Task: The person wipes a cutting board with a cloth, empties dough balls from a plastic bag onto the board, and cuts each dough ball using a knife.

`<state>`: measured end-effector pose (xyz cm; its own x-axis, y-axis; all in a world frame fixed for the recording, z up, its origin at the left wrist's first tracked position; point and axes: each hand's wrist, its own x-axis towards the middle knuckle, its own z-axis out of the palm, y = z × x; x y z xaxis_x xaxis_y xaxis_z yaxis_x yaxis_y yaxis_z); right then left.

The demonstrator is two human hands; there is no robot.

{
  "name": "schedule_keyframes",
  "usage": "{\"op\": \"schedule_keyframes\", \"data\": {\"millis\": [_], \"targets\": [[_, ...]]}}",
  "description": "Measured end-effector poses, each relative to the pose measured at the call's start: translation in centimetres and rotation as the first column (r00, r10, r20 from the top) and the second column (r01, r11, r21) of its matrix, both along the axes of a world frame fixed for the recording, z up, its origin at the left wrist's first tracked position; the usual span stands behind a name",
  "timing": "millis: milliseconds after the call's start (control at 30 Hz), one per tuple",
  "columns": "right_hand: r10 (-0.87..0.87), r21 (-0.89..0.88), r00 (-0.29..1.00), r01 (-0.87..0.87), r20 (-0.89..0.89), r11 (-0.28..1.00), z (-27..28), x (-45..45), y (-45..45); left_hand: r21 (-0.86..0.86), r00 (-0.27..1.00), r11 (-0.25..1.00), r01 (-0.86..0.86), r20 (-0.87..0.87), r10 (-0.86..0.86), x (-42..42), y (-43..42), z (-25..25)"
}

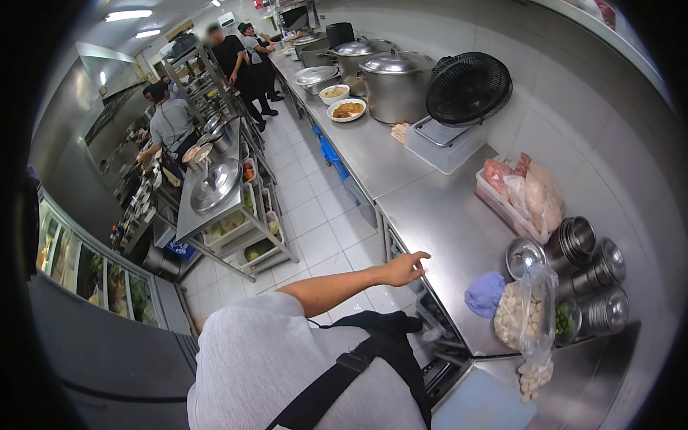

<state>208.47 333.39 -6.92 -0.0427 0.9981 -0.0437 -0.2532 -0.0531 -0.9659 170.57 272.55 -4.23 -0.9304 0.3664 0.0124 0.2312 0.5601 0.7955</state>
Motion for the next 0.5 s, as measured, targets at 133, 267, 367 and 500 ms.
{"op": "schedule_keyframes", "data": {"millis": [133,267,367,500], "targets": [[0.0,0.004,1.0,0.0,-0.003,1.0,-0.2,0.3,0.1,0.002,1.0,1.0,-0.012,0.002,0.012,0.0,-0.3,-0.1],[-0.008,0.01,1.0,0.008,-0.005,1.0,-0.3,0.6,0.0,0.005,1.0,1.0,-0.004,0.013,0.004,-0.3,0.0,0.7],[-0.012,0.015,1.0,0.012,-0.016,1.0,-0.4,1.0,0.0,-0.014,1.0,1.0,0.022,0.015,-0.021,-0.9,0.3,0.7],[-0.022,0.019,0.999,0.023,-0.025,1.0,-0.5,1.4,-0.1,-0.024,1.0,0.999,0.029,0.002,-0.028,-1.3,0.5,0.8]]}}
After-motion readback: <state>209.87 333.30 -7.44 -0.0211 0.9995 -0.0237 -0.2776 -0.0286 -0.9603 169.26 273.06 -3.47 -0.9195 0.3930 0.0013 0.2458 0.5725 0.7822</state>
